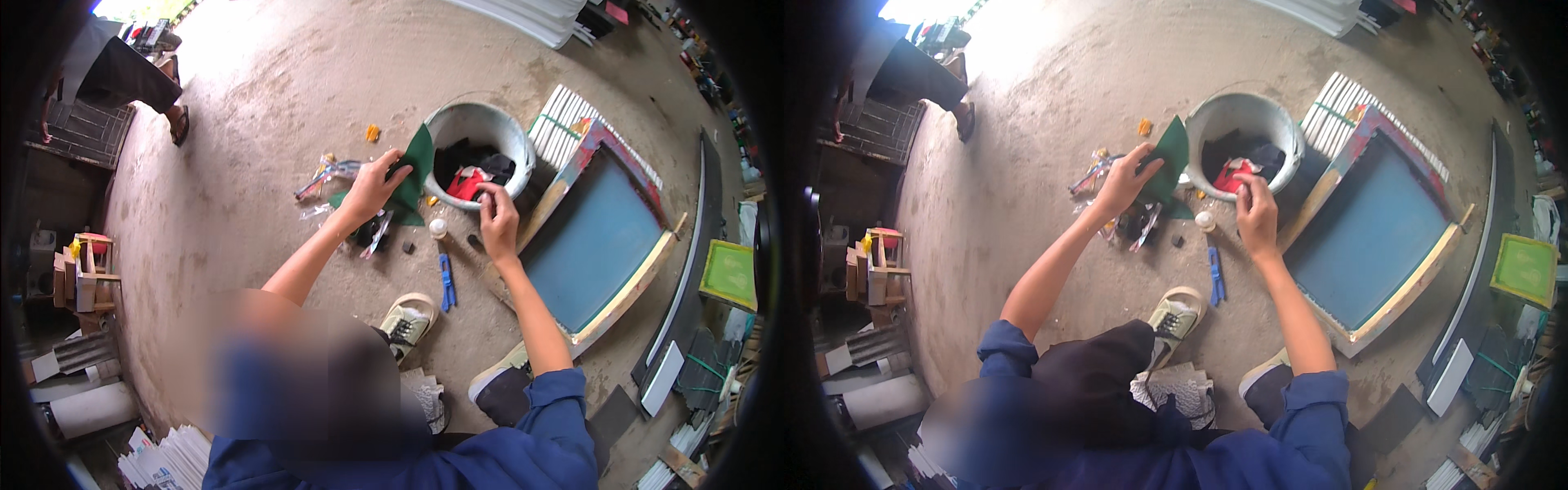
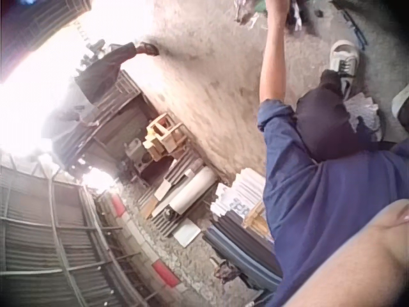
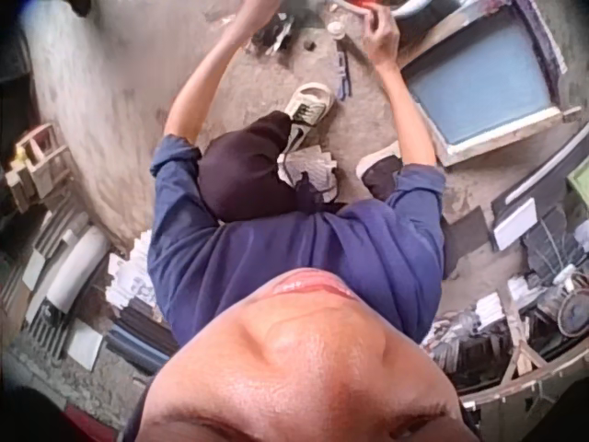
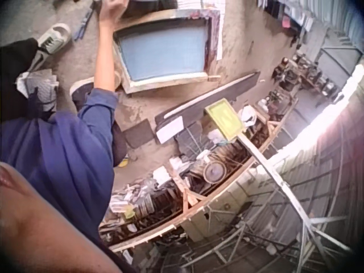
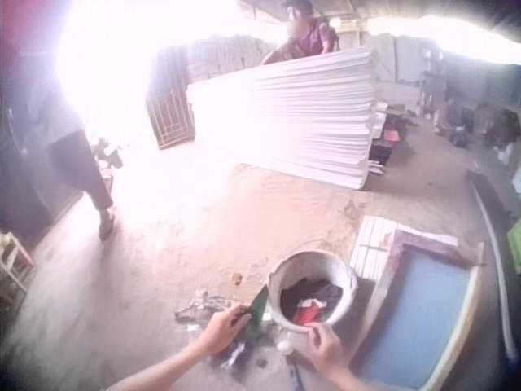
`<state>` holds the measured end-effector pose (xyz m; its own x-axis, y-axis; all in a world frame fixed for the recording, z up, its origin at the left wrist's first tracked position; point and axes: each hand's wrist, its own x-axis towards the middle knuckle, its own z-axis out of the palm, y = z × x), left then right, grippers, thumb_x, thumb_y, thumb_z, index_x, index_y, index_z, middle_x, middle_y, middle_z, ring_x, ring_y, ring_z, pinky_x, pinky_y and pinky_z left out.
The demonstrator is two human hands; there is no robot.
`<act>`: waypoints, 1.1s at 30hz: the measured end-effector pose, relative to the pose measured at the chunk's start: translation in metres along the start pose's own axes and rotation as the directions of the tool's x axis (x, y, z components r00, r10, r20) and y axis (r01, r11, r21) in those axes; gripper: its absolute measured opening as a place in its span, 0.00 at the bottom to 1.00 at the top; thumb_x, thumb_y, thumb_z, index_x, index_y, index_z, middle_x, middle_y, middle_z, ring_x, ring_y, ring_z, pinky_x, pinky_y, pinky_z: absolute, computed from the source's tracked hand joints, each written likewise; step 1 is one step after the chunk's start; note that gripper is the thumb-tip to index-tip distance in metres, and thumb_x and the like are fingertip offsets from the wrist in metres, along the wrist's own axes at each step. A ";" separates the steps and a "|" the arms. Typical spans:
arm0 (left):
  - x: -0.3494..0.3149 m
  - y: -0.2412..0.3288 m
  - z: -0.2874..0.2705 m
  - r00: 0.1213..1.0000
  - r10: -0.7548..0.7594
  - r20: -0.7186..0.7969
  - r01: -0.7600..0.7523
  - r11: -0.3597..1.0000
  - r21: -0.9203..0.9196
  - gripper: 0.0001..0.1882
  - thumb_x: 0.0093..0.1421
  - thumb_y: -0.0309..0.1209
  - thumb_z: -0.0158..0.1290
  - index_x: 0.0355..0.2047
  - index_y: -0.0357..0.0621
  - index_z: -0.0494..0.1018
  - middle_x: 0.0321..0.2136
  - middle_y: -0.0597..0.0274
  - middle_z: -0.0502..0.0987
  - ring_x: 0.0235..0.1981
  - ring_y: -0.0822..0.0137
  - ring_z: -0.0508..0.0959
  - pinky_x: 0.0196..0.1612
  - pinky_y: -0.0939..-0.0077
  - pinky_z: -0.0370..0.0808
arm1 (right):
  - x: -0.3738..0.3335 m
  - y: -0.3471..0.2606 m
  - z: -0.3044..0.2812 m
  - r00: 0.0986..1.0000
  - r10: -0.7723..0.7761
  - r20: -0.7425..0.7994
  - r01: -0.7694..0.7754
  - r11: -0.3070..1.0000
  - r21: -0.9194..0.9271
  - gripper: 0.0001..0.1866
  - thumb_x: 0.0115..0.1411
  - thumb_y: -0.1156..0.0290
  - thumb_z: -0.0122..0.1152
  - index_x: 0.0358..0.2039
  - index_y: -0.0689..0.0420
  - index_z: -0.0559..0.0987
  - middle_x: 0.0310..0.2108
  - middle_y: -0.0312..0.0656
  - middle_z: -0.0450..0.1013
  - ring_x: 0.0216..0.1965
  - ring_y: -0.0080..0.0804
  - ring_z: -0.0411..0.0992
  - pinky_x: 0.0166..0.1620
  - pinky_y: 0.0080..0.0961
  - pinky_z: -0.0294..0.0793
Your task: The person sits on the floor and wipes the surface of a green printing frame with a cloth, then switches to a blue frame and scrapes its edges with a metal tool. The person continues to wipe the blue frame with different cloths.
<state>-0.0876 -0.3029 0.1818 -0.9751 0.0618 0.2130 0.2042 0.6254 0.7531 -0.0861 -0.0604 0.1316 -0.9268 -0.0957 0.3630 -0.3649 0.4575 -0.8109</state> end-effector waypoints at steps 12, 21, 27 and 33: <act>-0.085 -0.064 0.063 0.968 -0.199 -0.154 0.165 0.964 -0.208 0.08 0.58 0.27 0.54 0.36 0.36 0.74 0.34 0.58 0.71 0.31 0.67 0.73 0.35 0.76 0.70 | -0.154 0.072 0.084 0.837 0.453 0.308 -0.237 0.806 -0.542 0.23 0.53 0.74 0.60 0.46 0.63 0.62 0.44 0.57 0.63 0.43 0.57 0.69 0.44 0.43 0.72; -0.064 -0.010 0.031 0.963 -0.269 -0.021 0.232 0.865 -0.445 0.11 0.58 0.25 0.54 0.41 0.38 0.70 0.31 0.62 0.76 0.35 0.74 0.76 0.37 0.79 0.72 | -0.130 0.022 -0.005 0.612 0.605 0.509 -0.368 0.788 -0.494 0.20 0.49 0.73 0.61 0.42 0.66 0.68 0.46 0.65 0.60 0.50 0.62 0.63 0.52 0.45 0.64; -0.025 0.075 0.006 0.976 0.051 0.211 -0.003 0.975 -0.223 0.14 0.56 0.21 0.53 0.42 0.46 0.75 0.32 0.62 0.78 0.29 0.72 0.76 0.36 0.75 0.72 | -0.066 -0.044 -0.132 0.635 0.568 0.524 -0.387 0.821 -0.420 0.15 0.60 0.67 0.52 0.43 0.59 0.61 0.25 0.61 0.72 0.32 0.61 0.73 0.34 0.49 0.69; 0.002 0.163 0.016 0.927 0.285 0.243 -0.214 0.936 -0.281 0.15 0.57 0.23 0.52 0.46 0.47 0.76 0.27 0.59 0.79 0.23 0.74 0.73 0.30 0.75 0.71 | -0.044 -0.099 -0.234 0.819 0.537 0.205 -0.465 0.829 -0.311 0.14 0.64 0.68 0.47 0.48 0.58 0.63 0.24 0.42 0.68 0.20 0.27 0.68 0.25 0.30 0.71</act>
<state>-0.0574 -0.1887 0.2953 -0.8671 0.4244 0.2607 0.4239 0.3537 0.8338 0.0119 0.1056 0.3031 -0.9727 -0.0138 -0.2318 0.1566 0.6983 -0.6985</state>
